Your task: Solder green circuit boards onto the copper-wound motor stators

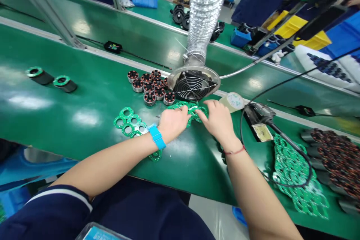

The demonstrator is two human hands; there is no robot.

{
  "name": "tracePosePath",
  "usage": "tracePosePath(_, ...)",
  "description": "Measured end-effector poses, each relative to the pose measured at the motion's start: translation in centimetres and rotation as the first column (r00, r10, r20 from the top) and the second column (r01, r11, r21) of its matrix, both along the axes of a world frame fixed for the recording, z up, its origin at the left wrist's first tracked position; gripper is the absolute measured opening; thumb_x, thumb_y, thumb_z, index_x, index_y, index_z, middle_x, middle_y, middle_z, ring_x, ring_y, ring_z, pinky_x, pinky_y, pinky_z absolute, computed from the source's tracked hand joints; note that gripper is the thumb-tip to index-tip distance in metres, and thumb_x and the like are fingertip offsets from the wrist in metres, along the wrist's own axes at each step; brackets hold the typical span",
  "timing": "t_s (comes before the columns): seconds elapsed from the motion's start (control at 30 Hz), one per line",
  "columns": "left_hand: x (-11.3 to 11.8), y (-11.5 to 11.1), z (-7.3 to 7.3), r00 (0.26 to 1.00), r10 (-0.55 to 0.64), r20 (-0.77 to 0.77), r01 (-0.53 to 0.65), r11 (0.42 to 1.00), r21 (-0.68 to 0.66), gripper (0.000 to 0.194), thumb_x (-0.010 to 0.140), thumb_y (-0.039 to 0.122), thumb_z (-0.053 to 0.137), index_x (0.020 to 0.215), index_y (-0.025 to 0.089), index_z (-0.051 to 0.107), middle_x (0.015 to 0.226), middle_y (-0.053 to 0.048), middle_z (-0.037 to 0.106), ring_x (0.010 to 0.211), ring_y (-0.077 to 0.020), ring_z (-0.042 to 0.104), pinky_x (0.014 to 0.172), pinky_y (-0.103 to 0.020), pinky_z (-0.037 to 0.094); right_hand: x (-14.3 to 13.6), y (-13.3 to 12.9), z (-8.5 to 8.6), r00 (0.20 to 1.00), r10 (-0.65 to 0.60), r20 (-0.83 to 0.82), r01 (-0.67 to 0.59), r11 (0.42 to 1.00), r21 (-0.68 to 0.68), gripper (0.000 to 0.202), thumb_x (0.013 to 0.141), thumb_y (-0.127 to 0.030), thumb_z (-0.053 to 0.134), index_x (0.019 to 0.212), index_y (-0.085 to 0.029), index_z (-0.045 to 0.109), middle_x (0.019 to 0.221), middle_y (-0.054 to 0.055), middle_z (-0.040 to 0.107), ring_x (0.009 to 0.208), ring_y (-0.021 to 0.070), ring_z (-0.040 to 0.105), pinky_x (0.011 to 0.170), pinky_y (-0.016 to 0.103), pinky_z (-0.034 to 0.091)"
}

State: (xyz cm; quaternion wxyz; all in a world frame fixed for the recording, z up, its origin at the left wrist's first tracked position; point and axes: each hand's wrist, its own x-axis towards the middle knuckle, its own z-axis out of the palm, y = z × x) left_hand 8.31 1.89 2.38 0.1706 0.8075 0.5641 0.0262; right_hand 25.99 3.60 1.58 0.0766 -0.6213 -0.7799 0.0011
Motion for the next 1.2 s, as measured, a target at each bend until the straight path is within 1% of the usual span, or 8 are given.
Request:
tracePosePath(0.17,-11.5,-1.2,0.2,0.990,-0.139,0.011,0.139,0.990,0.006,0.029,0.097,0.034,0.047,0.110,0.013,0.063,0.116,-0.016,0.064,0.112,-0.0304,0.058,0.097,-0.042,0.044,-3.4,-6.2,-0.3,0.912,0.064,-0.406,-0.167,0.960,-0.224,0.027,0.094,-0.040,0.054,0.111,-0.020,0.060,0.103,0.009,0.067,0.085,0.0221,0.067,0.075,0.036,0.054)
tracePosePath(0.33,-20.1,-0.8,-1.3,0.975,-0.220,0.033,0.222,0.970,-0.095,0.064,0.083,0.044,0.065,0.140,0.019,0.050,0.146,-0.017,0.044,0.132,-0.0376,0.037,0.109,-0.052,0.033,-9.2,-9.2,-0.8,0.912,0.174,-0.372,-0.299,0.902,-0.311,0.057,0.080,-0.046,0.075,0.124,-0.015,0.056,0.121,0.016,0.063,0.111,0.0312,0.061,0.094,0.048,0.053)
tracePosePath(0.5,-20.6,0.5,-2.0,0.970,-0.243,-0.017,0.239,0.963,-0.122,0.063,0.079,0.045,0.066,0.135,0.019,0.053,0.117,-0.012,0.056,0.106,-0.0308,0.048,0.095,-0.045,0.040,-12.3,-7.6,-1.2,0.961,0.202,-0.188,-0.263,0.878,-0.400,0.049,0.077,-0.042,0.080,0.113,-0.014,0.060,0.104,0.013,0.066,0.098,0.0289,0.063,0.084,0.044,0.054)
tracePosePath(0.7,-21.1,1.0,-1.3,0.907,-0.412,0.094,0.421,0.900,-0.115,0.026,0.084,0.042,0.061,0.091,0.017,0.061,0.097,-0.007,0.058,0.094,-0.0247,0.051,0.087,-0.035,0.043,-12.7,-7.9,-0.4,0.969,0.238,-0.058,-0.242,0.891,-0.385,0.023,0.085,-0.037,0.071,0.093,-0.017,0.061,0.096,0.011,0.063,0.095,0.0278,0.060,0.082,0.039,0.048)
tracePosePath(0.83,-21.6,-0.8,-1.7,0.883,-0.415,0.219,0.440,0.895,-0.080,0.023,0.093,0.030,0.050,0.111,0.019,0.058,0.108,-0.008,0.062,0.096,-0.0230,0.057,0.087,-0.033,0.045,-12.6,-10.6,-1.1,0.970,0.235,0.056,-0.218,0.952,-0.215,0.010,0.094,-0.026,0.056,0.096,-0.017,0.060,0.087,0.011,0.064,0.084,0.0264,0.060,0.075,0.037,0.046)
tracePosePath(1.07,-21.7,-1.9,-3.8,0.869,-0.184,0.459,0.256,0.961,-0.100,0.032,0.089,0.028,0.054,0.118,0.016,0.052,0.109,-0.010,0.061,0.105,-0.0252,0.058,0.095,-0.039,0.046,-11.7,-11.3,-3.3,0.968,0.118,-0.222,-0.159,0.971,-0.178,0.025,0.096,-0.040,0.050,0.098,-0.018,0.059,0.088,0.012,0.067,0.081,0.0262,0.061,0.073,0.037,0.048)
tracePosePath(1.13,-21.4,-2.1,-3.4,0.729,0.063,0.682,0.123,0.967,-0.221,0.047,0.084,0.032,0.061,0.127,0.018,0.046,0.106,-0.007,0.062,0.100,-0.0225,0.060,0.091,-0.036,0.049,-11.5,-11.1,-3.0,0.932,0.076,-0.354,-0.162,0.962,-0.218,0.025,0.095,-0.044,0.052,0.090,-0.021,0.057,0.077,0.005,0.065,0.070,0.0210,0.058,0.066,0.032,0.046)
tracePosePath(1.2,-20.2,-2.8,-2.9,0.432,0.304,0.849,0.059,0.930,-0.363,0.056,0.080,0.037,0.069,0.127,0.019,0.045,0.102,-0.005,0.063,0.095,-0.0201,0.062,0.087,-0.034,0.050,-11.8,-11.3,-2.6,0.831,-0.031,-0.556,-0.154,0.947,-0.283,0.026,0.092,-0.048,0.056,0.085,-0.023,0.056,0.073,0.001,0.062,0.066,0.0175,0.056,0.064,0.029,0.045)
